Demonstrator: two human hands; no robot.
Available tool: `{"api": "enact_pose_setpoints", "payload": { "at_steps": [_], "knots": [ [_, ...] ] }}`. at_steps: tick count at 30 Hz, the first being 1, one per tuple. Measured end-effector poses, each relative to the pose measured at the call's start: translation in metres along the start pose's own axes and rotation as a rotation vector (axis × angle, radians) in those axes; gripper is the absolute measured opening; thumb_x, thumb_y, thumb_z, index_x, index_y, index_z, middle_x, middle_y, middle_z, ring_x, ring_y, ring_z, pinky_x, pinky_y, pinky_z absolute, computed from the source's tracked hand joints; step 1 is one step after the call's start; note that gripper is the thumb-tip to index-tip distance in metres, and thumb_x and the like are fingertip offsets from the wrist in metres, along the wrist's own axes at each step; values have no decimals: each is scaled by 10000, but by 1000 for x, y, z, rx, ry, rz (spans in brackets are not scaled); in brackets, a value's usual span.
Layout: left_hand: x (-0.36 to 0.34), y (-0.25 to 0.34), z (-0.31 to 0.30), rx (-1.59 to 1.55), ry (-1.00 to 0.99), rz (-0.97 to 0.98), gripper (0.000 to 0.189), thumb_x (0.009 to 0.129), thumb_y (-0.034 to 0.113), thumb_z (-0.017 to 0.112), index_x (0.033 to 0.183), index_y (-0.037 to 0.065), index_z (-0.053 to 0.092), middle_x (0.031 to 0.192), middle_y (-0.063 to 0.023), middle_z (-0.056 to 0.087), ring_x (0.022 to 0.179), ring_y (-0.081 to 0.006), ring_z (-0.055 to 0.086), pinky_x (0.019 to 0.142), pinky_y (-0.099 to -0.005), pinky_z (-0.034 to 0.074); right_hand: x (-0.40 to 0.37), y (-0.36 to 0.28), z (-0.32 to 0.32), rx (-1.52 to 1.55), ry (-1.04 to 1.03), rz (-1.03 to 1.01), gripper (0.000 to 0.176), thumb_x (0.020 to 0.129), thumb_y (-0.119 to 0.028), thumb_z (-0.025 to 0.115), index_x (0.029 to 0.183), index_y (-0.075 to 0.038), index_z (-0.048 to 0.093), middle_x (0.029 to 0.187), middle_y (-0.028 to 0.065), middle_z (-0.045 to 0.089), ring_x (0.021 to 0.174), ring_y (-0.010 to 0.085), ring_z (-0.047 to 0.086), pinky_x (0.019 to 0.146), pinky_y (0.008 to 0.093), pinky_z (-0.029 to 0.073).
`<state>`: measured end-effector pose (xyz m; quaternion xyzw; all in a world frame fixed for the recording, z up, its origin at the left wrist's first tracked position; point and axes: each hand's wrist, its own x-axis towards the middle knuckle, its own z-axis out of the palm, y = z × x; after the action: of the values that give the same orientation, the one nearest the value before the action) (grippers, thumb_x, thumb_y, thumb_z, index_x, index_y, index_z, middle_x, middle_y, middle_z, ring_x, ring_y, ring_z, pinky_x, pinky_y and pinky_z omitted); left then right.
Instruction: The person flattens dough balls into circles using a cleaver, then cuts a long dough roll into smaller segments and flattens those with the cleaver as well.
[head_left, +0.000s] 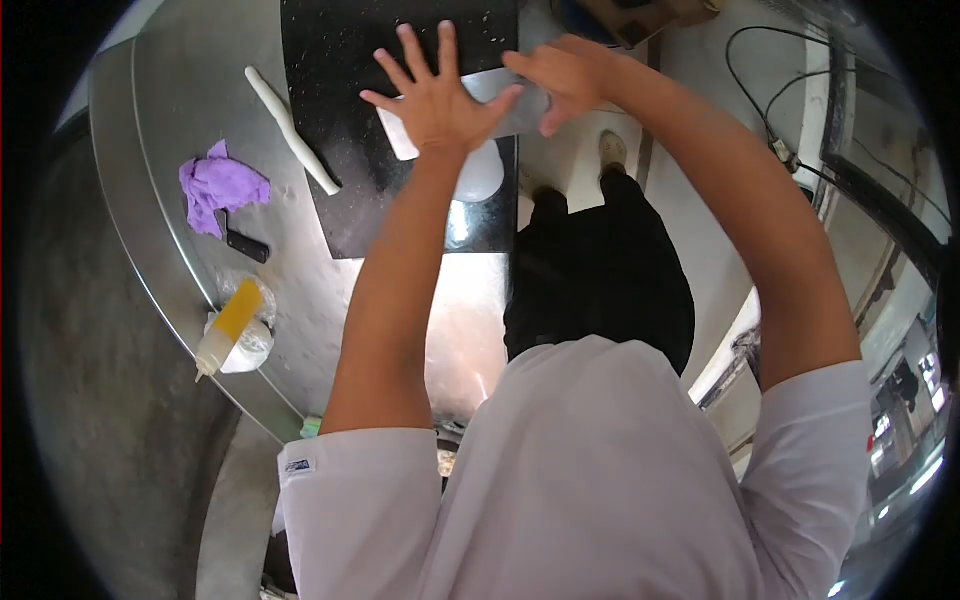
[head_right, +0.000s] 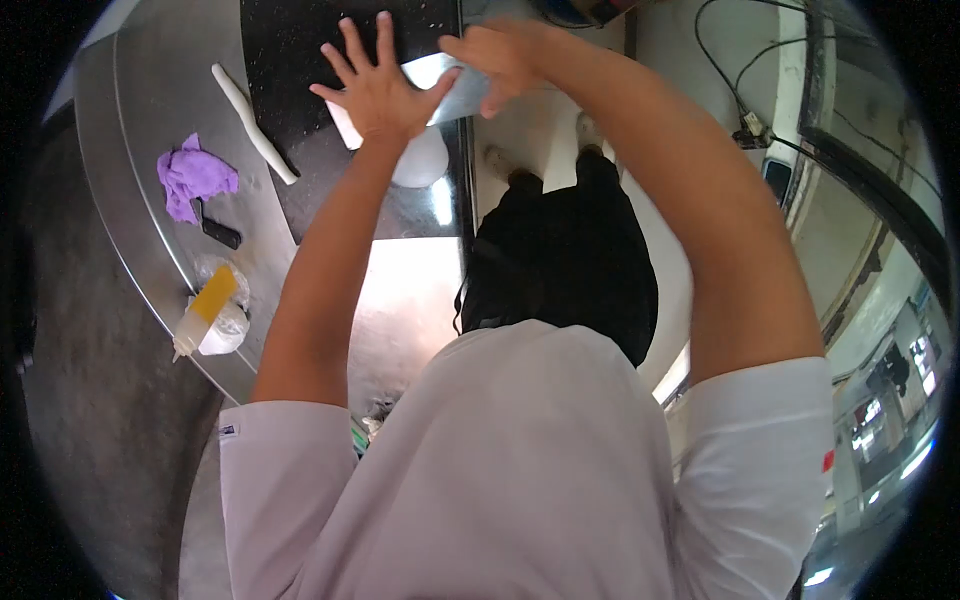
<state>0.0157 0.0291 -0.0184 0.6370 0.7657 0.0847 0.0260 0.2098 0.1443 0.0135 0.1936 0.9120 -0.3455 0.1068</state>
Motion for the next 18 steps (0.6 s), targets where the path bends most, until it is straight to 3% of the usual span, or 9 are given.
{"api": "enact_pose_setpoints", "payload": {
  "at_steps": [2,8,10,12,14,17,18],
  "knots": [
    [7,-12,4,-20,27,39,1197,669,848,678,1635,287,247,1691,-208,143,1527,-542,78,1066,-854,78,8,-16,-20,-131,-51,42,852,636,-430,930,1242,-22,490,1066,210,687,1028,424,680,893,498,535],
    [-2,2,3,64,-100,121,1223,660,856,675,1642,281,225,1697,-202,124,1532,-533,71,1077,-843,91,-9,-3,28,93,-172,155,912,589,-480,943,1240,-26,495,1023,199,693,1035,404,685,886,498,535],
    [5,3,1,9,-66,98,1233,656,865,669,1642,268,231,1699,-200,111,1536,-529,59,1074,-843,104,-4,6,18,0,87,-32,916,597,-495,941,1237,-18,493,1002,204,686,1037,394,684,879,500,536],
    [25,-3,0,56,-35,158,1233,668,834,699,1645,258,215,1700,-178,125,1535,-509,108,1066,-843,139,-8,-5,5,-42,9,95,922,607,-506,936,1240,-3,492,985,210,682,1042,403,679,883,508,537],
    [38,-7,-8,43,-41,238,1244,660,825,712,1646,255,211,1704,-176,111,1540,-507,91,1069,-842,130,-5,-10,20,188,49,152,913,619,-497,934,1241,10,497,993,221,683,1040,422,679,875,506,552],
    [-16,-17,-15,-4,-233,374,1259,619,828,725,1635,245,262,1717,-167,68,1555,-488,49,1087,-835,61,-30,-34,58,343,-66,130,923,629,-499,933,1234,40,491,1049,261,691,993,446,699,847,484,582],
    [-33,-19,-14,32,-264,376,1264,594,858,708,1622,242,305,1717,-169,86,1560,-476,50,1077,-840,38,-35,-47,62,256,-69,132,908,630,-494,933,1212,50,497,1004,257,704,954,441,712,839,482,579]
  ]
}}
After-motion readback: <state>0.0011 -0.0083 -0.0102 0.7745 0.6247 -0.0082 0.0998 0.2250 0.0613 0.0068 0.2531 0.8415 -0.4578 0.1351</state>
